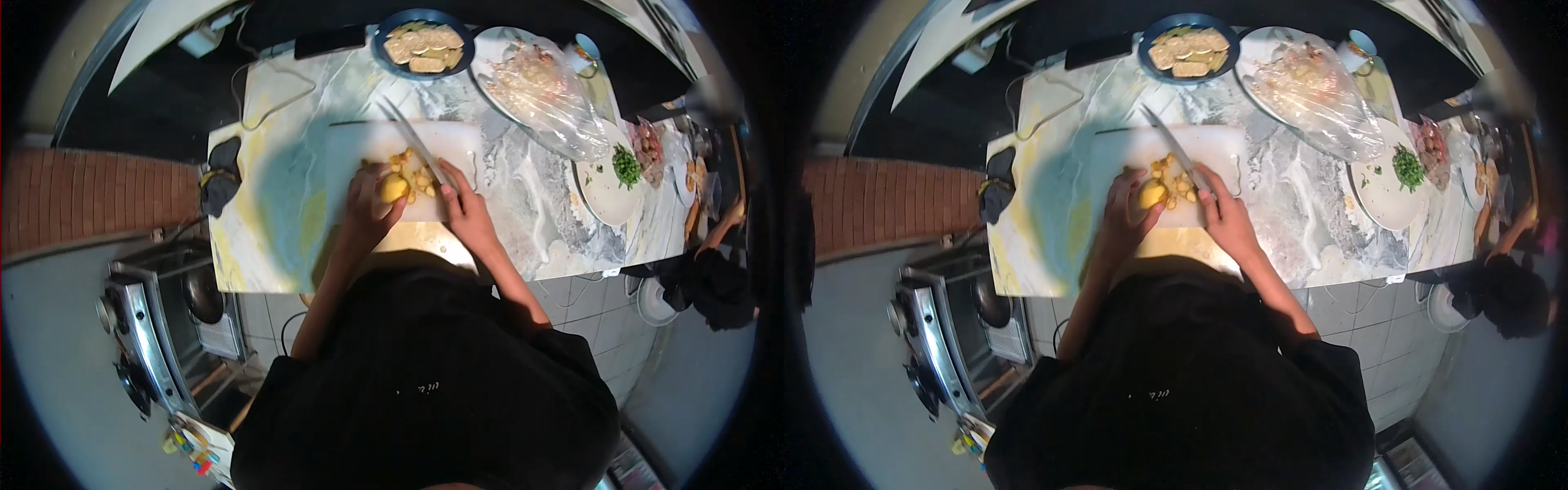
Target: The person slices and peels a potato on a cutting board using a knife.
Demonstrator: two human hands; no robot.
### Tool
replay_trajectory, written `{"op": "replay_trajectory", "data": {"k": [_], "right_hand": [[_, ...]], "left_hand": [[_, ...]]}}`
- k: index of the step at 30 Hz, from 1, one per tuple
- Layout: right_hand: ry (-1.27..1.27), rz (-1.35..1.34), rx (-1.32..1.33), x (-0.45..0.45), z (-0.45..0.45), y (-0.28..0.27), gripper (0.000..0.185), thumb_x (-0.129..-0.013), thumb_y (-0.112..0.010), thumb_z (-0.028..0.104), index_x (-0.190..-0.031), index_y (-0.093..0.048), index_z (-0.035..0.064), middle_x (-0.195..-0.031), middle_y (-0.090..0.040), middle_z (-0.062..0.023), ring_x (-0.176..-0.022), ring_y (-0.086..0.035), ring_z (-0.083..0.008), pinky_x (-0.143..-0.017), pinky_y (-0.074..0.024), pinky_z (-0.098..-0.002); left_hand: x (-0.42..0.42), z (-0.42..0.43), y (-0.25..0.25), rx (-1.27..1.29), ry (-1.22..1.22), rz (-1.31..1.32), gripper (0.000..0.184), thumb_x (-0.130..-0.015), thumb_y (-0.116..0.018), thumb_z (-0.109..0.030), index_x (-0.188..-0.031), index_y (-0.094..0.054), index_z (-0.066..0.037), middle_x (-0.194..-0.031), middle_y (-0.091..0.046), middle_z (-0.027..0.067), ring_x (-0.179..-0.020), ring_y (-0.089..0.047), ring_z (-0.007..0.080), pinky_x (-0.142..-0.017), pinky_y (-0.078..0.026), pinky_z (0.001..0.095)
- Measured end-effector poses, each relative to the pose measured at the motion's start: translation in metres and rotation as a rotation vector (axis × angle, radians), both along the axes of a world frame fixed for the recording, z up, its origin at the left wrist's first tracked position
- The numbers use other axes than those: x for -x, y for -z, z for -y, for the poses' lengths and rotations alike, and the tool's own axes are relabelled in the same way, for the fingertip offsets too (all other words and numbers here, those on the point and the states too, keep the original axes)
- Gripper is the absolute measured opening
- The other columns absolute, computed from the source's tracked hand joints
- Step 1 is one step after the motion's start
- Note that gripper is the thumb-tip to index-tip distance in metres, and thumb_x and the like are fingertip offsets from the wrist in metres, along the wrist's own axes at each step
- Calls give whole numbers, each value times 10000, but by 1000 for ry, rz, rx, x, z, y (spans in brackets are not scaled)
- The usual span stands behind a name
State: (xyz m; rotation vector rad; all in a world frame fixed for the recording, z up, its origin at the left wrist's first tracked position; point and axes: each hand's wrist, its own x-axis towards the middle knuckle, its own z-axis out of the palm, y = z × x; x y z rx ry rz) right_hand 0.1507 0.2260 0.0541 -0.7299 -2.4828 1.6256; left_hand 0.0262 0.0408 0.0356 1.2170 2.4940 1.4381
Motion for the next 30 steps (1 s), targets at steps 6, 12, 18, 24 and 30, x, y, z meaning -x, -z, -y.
{"op": "replay_trajectory", "data": {"k": [6, 12, 18, 24, 30], "right_hand": [[41, -128, -12, -8, 1, 18, 453, -1086, -545, 273, -1529, -475, 213, -793, -695, -247, -741, -702, -458, -693, -550, -499], [-173, -111, -194, -29, 28, 3, 829, -920, -742, 527, -1615, -380, 258, -856, -689, -239, -745, -687, -459, -715, -557, -534], [-253, -18, -406, -16, 31, 26, 646, -1024, -599, 510, -1607, -391, 323, -679, -635, -165, -589, -669, -363, -538, -527, -498], [-169, -29, -456, -13, 35, 42, 639, -1050, -571, 504, -1635, -353, 370, -667, -607, -132, -575, -663, -319, -531, -555, -449], [-140, -51, -539, -12, 33, 25, 640, -1031, -600, 498, -1624, -383, 387, -615, -571, -91, -555, -642, -251, -522, -542, -386]], "left_hand": [[51, 4, -26, 177, 61, -121, 623, -788, -878, -166, -1323, -597, -16, -1377, -591, 212, -1290, -556, 417, -1111, -448, 511], [178, -7, -34, 120, 15, -137, 400, -931, -767, -161, -1267, -619, -1, -1285, -621, 187, -1235, -593, 362, -1081, -452, 428], [287, -43, -9, 247, -43, -278, 429, -957, -736, -223, -1315, -617, -17, -1298, -616, 191, -1253, -571, 382, -1102, -432, 448], [334, -55, 20, 416, 57, -429, 434, -992, -693, -242, -1382, -640, -60, -1374, -621, 170, -1273, -551, 397, -1107, -431, 475], [349, -63, 15, 471, 56, -508, 374, -1021, -642, -192, -1370, -646, -58, -1312, -651, 182, -1201, -597, 401, -1058, -459, 472]]}}
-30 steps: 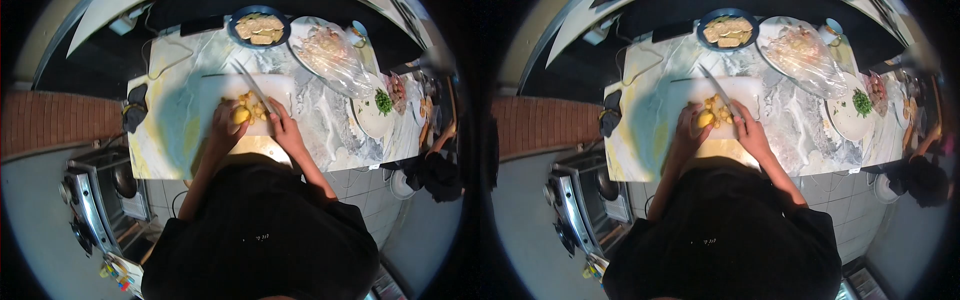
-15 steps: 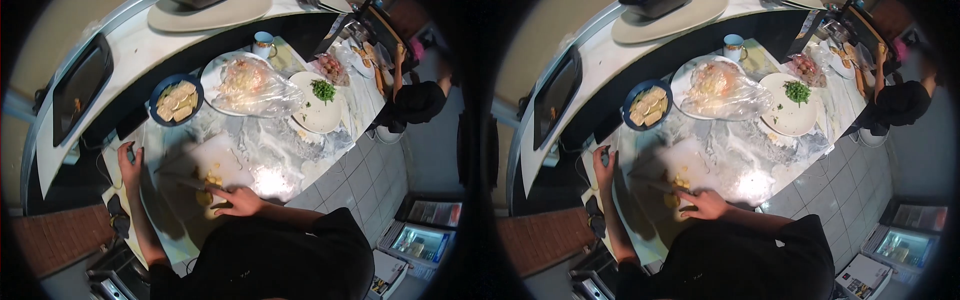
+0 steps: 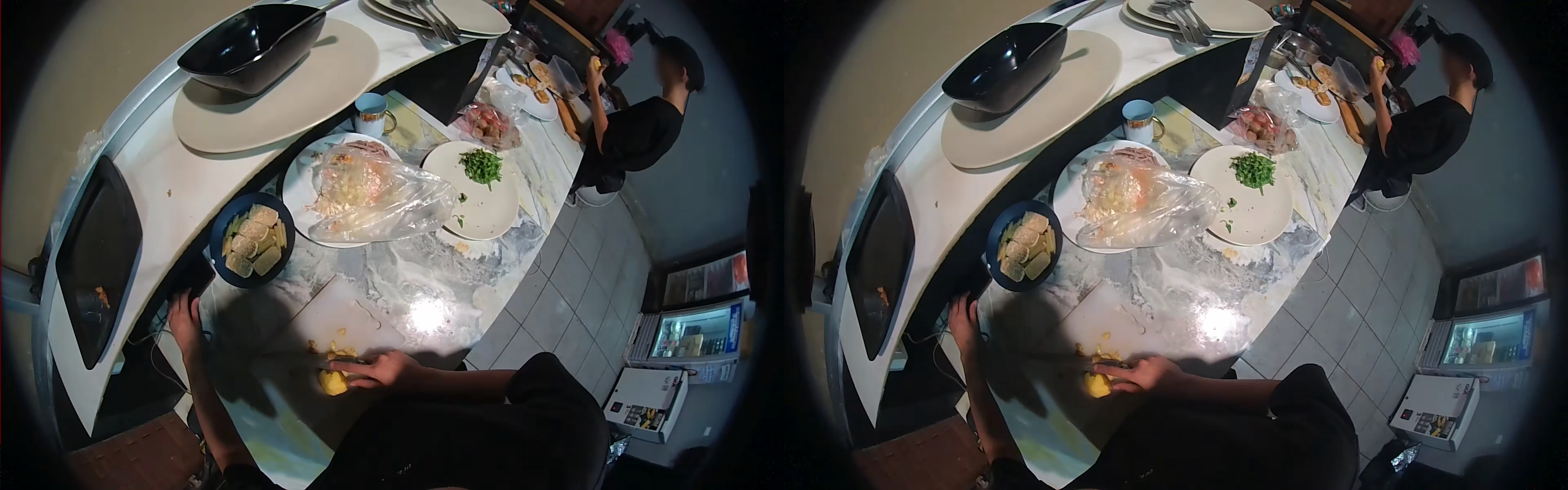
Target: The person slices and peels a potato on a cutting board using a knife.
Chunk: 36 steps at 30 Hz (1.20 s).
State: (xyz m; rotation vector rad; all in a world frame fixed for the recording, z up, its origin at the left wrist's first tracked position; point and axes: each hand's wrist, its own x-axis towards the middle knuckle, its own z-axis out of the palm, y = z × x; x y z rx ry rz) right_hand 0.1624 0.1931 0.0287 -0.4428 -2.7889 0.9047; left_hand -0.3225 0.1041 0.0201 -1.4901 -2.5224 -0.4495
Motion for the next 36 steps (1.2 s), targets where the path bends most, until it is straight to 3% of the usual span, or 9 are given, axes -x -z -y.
{"op": "replay_trajectory", "data": {"k": [7, 15, 17, 21, 24, 27, 29, 32, 36], "right_hand": [[37, -127, -228, 5, -1, 5, 638, -989, -641, 523, -1586, -465, 387, -683, -590, -11, -498, -560, -153, -475, -489, -267], [2, -102, -146, 6, -9, 1, 646, -961, -686, 520, -1563, -510, 365, -642, -579, -24, -521, -586, -191, -503, -501, -301], [36, -211, -51, 4, -4, 5, 649, -967, -681, 521, -1570, -498, 366, -640, -591, -32, -521, -592, -208, -517, -511, -320], [36, -2, 233, 7, -9, -5, 670, -1003, -637, 548, -1606, -414, 359, -641, -640, -134, -581, -658, -326, -610, -558, -434], [39, 188, 323, 8, -10, -9, 704, -1004, -617, 579, -1622, -358, 364, -647, -638, -182, -623, -680, -389, -632, -563, -477], [48, 143, 364, 7, -11, -11, 668, -1014, -621, 549, -1606, -392, 342, -668, -649, -190, -624, -679, -405, -626, -560, -481], [34, 19, 378, 7, -9, -8, 638, -1021, -631, 512, -1589, -427, 303, -690, -656, -196, -628, -679, -411, -615, -549, -488], [43, -24, 344, 8, -14, -13, 608, -1019, -619, 499, -1566, -453, 292, -697, -650, -203, -651, -666, -444, -611, -533, -524], [73, -29, 293, 11, -7, -7, 615, -1000, -649, 484, -1560, -463, 313, -682, -644, -205, -654, -665, -446, -614, -527, -532]], "left_hand": [[20, 5, 26, 80, 41, -162, 388, -1054, -580, -273, -1394, -650, -100, -1323, -652, 137, -1208, -597, 363, -1063, -429, 512], [-36, 1, -17, 39, -126, -357, 461, -1033, -617, -315, -1455, -574, -134, -1361, -622, 155, -1204, -590, 374, -1087, -396, 524], [-69, 18, -36, -429, -97, -47, 446, -1008, -671, -275, -1401, -562, -97, -1299, -616, 190, -1167, -594, 372, -1076, -415, 483], [-192, 75, -32, -324, -254, 637, 301, -965, -709, -196, -1193, -609, -28, -1164, -612, 162, -1068, -597, 302, -917, -492, 413], [-289, 80, -60, -151, 5, 715, 442, -906, -791, -219, -1283, -639, -46, -1204, -634, 130, -972, -644, 264, -770, -540, 352], [-334, 90, 18, -345, 159, 416, 602, -870, -837, -200, -1406, -603, -59, -1231, -635, 148, -1013, -658, 258, -765, -561, 340], [-342, 98, 45, -356, 54, 745, 704, -854, -870, -216, -1467, -565, -52, -1272, -623, 202, -1101, -656, 328, -836, -576, 394], [-333, 85, 20, -355, 178, 468, 704, -856, -877, -250, -1454, -569, -42, -1290, -616, 221, -1150, -642, 385, -929, -553, 447], [-337, 67, -10, -250, 89, 568, 679, -844, -888, -258, -1415, -588, -43, -1288, -624, 209, -1183, -624, 409, -997, -511, 465]]}}
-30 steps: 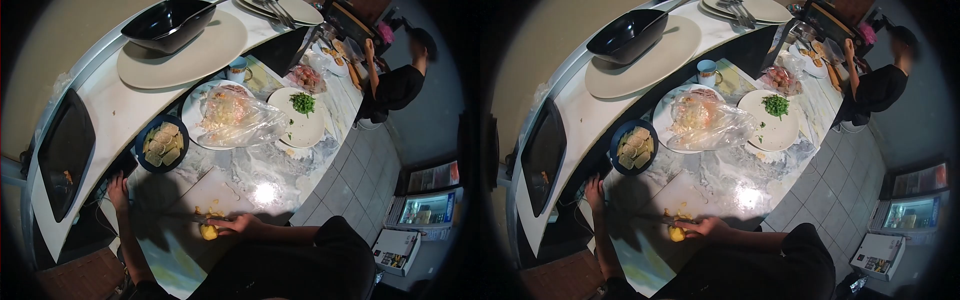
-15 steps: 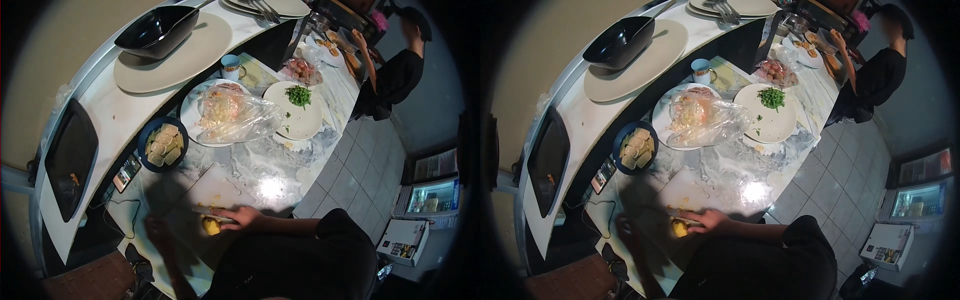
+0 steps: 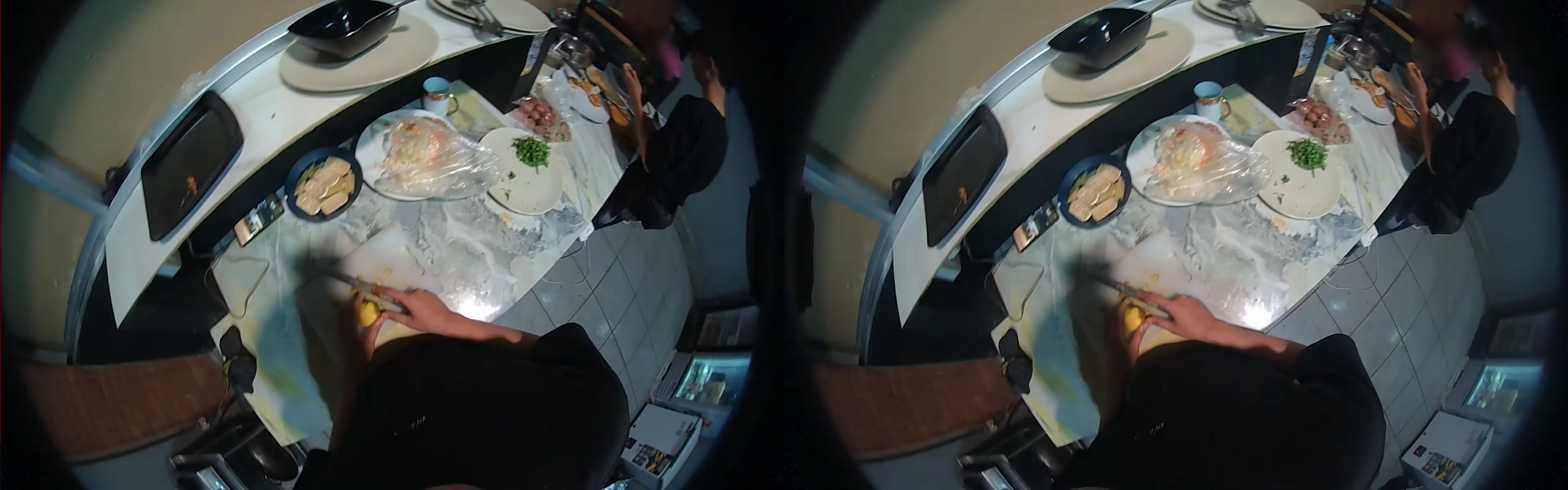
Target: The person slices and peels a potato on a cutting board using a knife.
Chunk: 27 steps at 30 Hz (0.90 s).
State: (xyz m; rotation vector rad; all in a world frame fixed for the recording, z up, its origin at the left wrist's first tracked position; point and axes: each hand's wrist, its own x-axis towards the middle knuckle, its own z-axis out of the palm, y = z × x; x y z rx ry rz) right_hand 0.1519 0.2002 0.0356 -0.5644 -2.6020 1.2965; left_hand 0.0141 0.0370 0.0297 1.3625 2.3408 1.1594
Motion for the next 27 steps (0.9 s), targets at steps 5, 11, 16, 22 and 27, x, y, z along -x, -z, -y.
{"op": "replay_trajectory", "data": {"k": [5, 11, 16, 22, 27], "right_hand": [[33, -39, 66, -6, 0, -4, 583, -1012, -658, 413, -1556, -477, 308, -720, -657, -216, -670, -672, -444, -648, -537, -511], [71, -113, 270, -12, -5, -13, 498, -1060, -613, 295, -1546, -511, 263, -786, -680, -237, -657, -670, -427, -659, -521, -478], [21, -142, 303, -11, -10, -24, 461, -1089, -564, 253, -1546, -511, 232, -1143, -730, -236, -699, -688, -420, -712, -549, -475], [-182, -152, 378, -16, -13, -18, 441, -1110, -505, 207, -1550, -502, 164, -1403, -655, -184, -1100, -703, -398, -987, -535, -435], [-300, -9, 463, -32, -14, -1, 419, -1119, -495, 203, -1534, -520, 150, -1422, -645, -167, -1224, -666, -341, -1050, -501, -402]], "left_hand": [[15, -2, 7, -90, 49, 156, 507, -830, -879, -145, -1266, -638, -46, -1228, -655, 176, -1152, -639, 369, -997, -510, 453], [9, -8, -3, -116, -142, 198, 462, -834, -849, -102, -1246, -646, -61, -1214, -647, 147, -1136, -629, 340, -936, -528, 416], [-6, -19, -14, -181, -244, -42, 429, -848, -820, -59, -1243, -653, -69, -1207, -641, 144, -1106, -616, 320, -881, -533, 404], [9, -2, 25, -279, -577, -6, 394, -889, -785, -31, -1251, -630, -41, -1233, -621, 146, -1152, -611, 314, -884, -566, 417], [8, 7, 29, -365, -708, 139, 445, -952, -749, -76, -1343, -551, 2, -1365, -550, 153, -1232, -595, 288, -1003, -583, 417]]}}
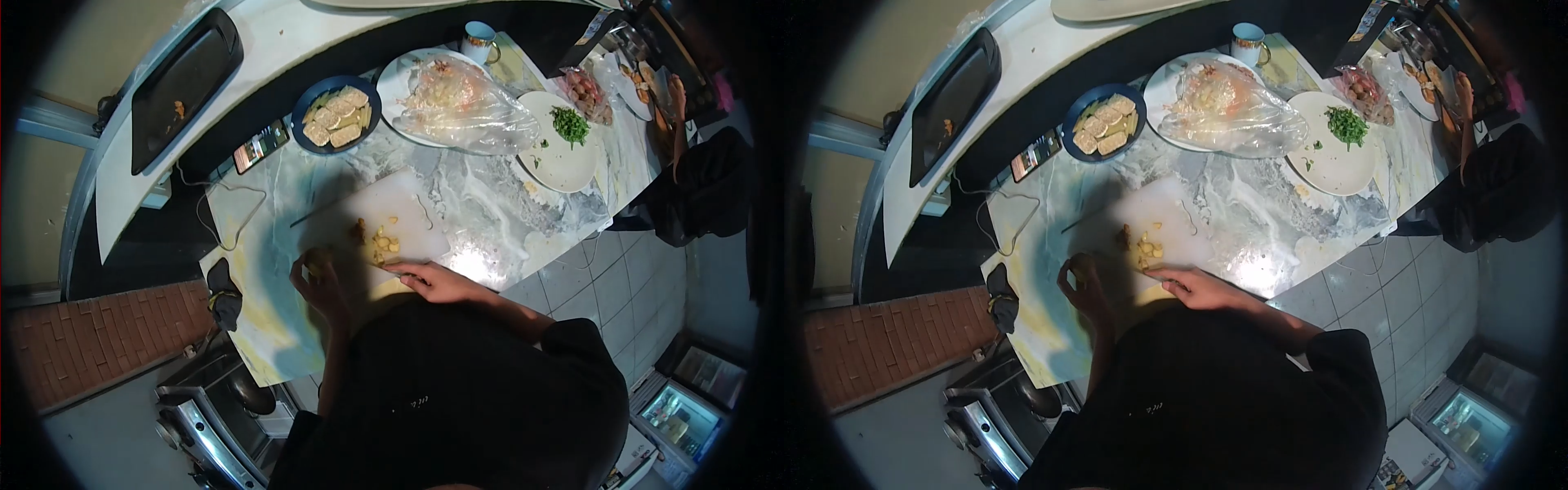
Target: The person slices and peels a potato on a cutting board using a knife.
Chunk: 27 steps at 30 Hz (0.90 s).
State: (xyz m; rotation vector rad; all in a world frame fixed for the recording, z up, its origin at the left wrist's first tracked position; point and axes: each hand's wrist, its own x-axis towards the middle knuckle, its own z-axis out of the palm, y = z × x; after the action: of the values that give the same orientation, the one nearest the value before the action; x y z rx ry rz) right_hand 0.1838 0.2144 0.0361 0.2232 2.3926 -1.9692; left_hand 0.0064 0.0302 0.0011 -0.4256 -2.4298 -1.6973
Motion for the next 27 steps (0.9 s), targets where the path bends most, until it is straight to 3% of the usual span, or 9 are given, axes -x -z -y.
{"op": "replay_trajectory", "data": {"k": [5, 8, 10, 12, 13, 17, 20, 22, 27], "right_hand": [[67, 111, 5, -2, 0, -3, 412, -1111, -501, 208, -1516, -538, 140, -1322, -683, -219, -1202, -677, -391, -1040, -516, -448], [215, 35, -59, -4, 3, -4, 409, -1115, -497, 212, -1515, -539, 142, -1317, -682, -225, -1192, -686, -377, -1043, -516, -443], [258, 35, -41, -1, 1, -11, 409, -1115, -503, 222, -1517, -543, 154, -1228, -711, -242, -1101, -717, -366, -1008, -524, -424], [278, 363, 57, 3, -6, -32, 410, -1115, -509, 234, -1517, -546, 165, -1138, -732, -254, -1025, -733, -362, -973, -525, -408], [285, 313, 10, 3, -6, -22, 406, -1133, -499, 234, -1527, -531, 146, -1220, -714, -151, -1024, -663, -221, -965, -505, -338], [335, 63, -52, 6, -2, -4, 411, -1131, -509, 237, -1531, -530, 146, -1100, -723, -129, -952, -636, -210, -950, -509, -349], [347, -56, -120, 5, 3, 2, 407, -1135, -503, 231, -1535, -531, 162, -883, -678, -73, -787, -615, -163, -787, -535, -323], [336, 213, 139, 1, 4, -4, 402, -1140, -492, 227, -1538, -530, 184, -730, -547, 5, -605, -488, -83, -582, -450, -262], [417, 218, 166, -10, -7, -1, 393, -1121, -524, 243, -1508, -557, 188, -717, -548, -51, -697, -533, -150, -731, -498, -314]], "left_hand": [[-3, -7, 10, -219, -43, 196, 438, -942, -740, -66, -1339, -564, -11, -1320, -564, 157, -1241, -572, 318, -1091, -492, 446], [7, 0, 43, -181, -17, 114, 453, -936, -749, -86, -1340, -564, 4, -1335, -567, 165, -1253, -566, 330, -1101, -471, 444], [2, -8, 21, 113, -1, -72, 477, -923, -767, -106, -1340, -568, 11, -1309, -577, 172, -1248, -564, 342, -1103, -451, 442], [4, -17, 27, -1, 17, -18, 473, -931, -763, -107, -1345, -568, 12, -1298, -582, 177, -1242, -566, 346, -1103, -447, 441], [5, -22, 30, -119, 51, 36, 470, -939, -759, -108, -1351, -568, 13, -1287, -586, 183, -1236, -568, 349, -1102, -443, 441], [2, -40, 16, -290, 157, 131, 462, -969, -740, -116, -1376, -555, 3, -1295, -569, 169, -1244, -565, 320, -1069, -487, 425], [8, -45, 28, -126, 232, 199, 451, -1002, -709, -120, -1398, -532, 2, -1330, -529, 149, -1229, -575, 281, -1020, -544, 390], [3, -53, 24, -441, 343, 326, 459, -1014, -699, -136, -1414, -517, -2, -1333, -501, 136, -1209, -580, 253, -980, -576, 363], [-6, -65, 32, -392, 415, 243, 470, -1008, -705, -150, -1412, -520, 4, -1344, -507, 142, -1213, -581, 257, -985, -570, 372]]}}
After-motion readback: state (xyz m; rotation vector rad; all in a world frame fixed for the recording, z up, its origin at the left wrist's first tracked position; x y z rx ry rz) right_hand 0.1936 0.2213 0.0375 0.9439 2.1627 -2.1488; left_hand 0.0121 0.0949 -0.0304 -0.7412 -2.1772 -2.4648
